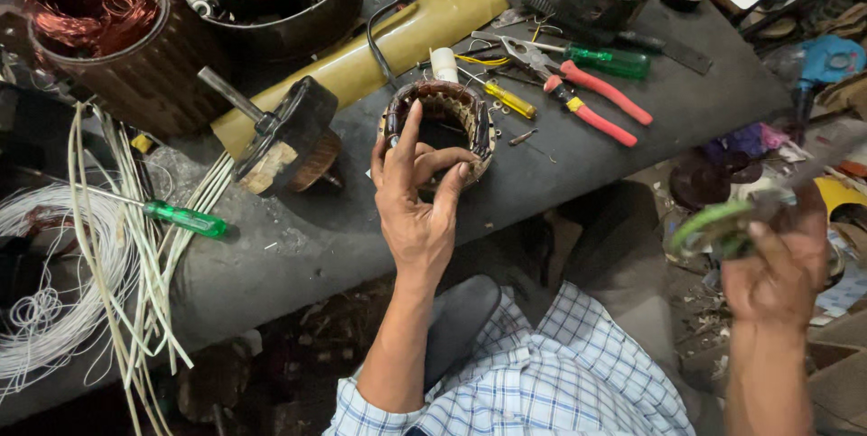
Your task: The person works on a cylindrical electrical component, using pliers to adjust internal wires and a screwdriver to manipulate parts. They also use scissors to cut a wire and handle small metal rings.
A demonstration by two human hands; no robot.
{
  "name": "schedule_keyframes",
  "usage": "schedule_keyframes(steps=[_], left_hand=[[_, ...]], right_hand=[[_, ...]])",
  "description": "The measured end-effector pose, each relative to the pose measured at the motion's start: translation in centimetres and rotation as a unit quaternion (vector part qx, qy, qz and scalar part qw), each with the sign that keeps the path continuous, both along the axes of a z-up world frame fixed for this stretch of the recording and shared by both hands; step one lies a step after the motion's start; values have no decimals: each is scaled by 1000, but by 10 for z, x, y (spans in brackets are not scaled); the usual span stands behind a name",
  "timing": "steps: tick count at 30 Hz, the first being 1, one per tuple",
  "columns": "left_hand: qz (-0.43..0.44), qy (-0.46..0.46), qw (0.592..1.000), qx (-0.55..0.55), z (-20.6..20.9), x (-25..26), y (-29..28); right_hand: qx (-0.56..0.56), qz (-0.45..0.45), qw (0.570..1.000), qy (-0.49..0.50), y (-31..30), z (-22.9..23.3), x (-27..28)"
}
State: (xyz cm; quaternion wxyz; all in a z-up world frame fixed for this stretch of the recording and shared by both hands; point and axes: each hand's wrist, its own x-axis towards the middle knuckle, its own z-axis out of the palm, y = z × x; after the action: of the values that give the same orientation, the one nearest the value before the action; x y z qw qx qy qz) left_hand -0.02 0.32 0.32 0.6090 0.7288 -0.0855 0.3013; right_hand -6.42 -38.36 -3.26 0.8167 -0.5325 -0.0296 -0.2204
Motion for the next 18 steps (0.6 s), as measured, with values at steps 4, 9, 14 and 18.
schedule_keyframes(steps=[4,9,14,18], left_hand=[[8,-7,1000,-6,3,-1,-1],[23,-10,1000,0,2,-3,-3],[31,-17,999,7,3,0,-5],[33,-13,999,4,1,-1,-5]], right_hand=[[66,-25,997,27,-4,-9,-24],[15,-163,983,78,-8,-25,-44],[-161,-157,974,11,-63,-62,-51],[-171,-93,981,3,-110,-78,-52]])
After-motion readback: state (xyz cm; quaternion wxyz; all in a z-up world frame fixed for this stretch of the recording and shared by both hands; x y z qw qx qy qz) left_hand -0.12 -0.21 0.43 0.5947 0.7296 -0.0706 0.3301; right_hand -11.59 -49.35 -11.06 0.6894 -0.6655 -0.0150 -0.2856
